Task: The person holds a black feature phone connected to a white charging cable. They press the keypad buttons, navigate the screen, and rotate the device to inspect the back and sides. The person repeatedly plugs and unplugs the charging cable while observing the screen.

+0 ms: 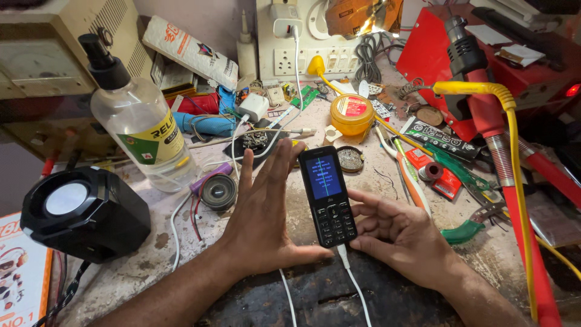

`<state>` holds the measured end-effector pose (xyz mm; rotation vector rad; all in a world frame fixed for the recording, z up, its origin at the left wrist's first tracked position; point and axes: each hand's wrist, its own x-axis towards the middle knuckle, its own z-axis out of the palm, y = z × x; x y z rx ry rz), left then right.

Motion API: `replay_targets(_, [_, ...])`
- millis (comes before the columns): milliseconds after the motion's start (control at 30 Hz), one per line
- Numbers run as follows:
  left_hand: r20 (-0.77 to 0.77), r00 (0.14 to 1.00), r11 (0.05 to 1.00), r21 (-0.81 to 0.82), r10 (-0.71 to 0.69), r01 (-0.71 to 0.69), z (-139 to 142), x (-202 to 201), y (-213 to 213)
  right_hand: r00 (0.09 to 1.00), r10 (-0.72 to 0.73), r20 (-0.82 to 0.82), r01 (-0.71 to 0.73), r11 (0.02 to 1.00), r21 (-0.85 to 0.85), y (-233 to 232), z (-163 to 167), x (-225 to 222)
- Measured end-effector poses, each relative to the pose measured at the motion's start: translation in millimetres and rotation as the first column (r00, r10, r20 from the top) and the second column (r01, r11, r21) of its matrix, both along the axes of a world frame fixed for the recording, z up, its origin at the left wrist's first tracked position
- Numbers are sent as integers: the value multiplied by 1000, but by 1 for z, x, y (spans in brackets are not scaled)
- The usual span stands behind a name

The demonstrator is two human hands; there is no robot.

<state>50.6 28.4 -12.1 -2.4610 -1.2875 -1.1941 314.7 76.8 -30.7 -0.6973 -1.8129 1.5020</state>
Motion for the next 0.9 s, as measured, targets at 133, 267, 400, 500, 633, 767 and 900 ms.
replay_targets(133, [-10, 1000, 1000, -12, 7, -7, -1, 0, 0, 1000, 14, -18, -14, 1000, -15, 0, 0, -1])
replay_targets(267, [-29, 999, 1000, -20, 23, -24, 0, 0, 1, 1000, -1, 10, 2, 1000, -11, -1, 1, -1])
replay_targets(400, [-39, 999, 999, -25, 33, -34, 0, 1, 1, 1000, 6, 8, -6, 1000, 0, -1, 3, -1])
replay_targets(500, [-33, 999, 999, -34, 29, -30, 0, 1, 2, 1000, 8, 2, -8, 1000, -8, -2, 4, -2])
replay_targets(633, [-30, 999, 999, -31, 23, -24, 0, 0, 2, 999, -19, 35, 19, 1000, -17, -3, 5, -2])
replay_targets(767, [-31, 999, 999, -36, 19, -21, -1, 0, 2, 1000, -7, 23, 7, 1000, 0, -3, 6, -2])
replay_targets(900, [-30, 999, 999, -38, 19, -20, -1, 0, 3, 1000, -12, 22, 12, 1000, -20, -3, 6, -2])
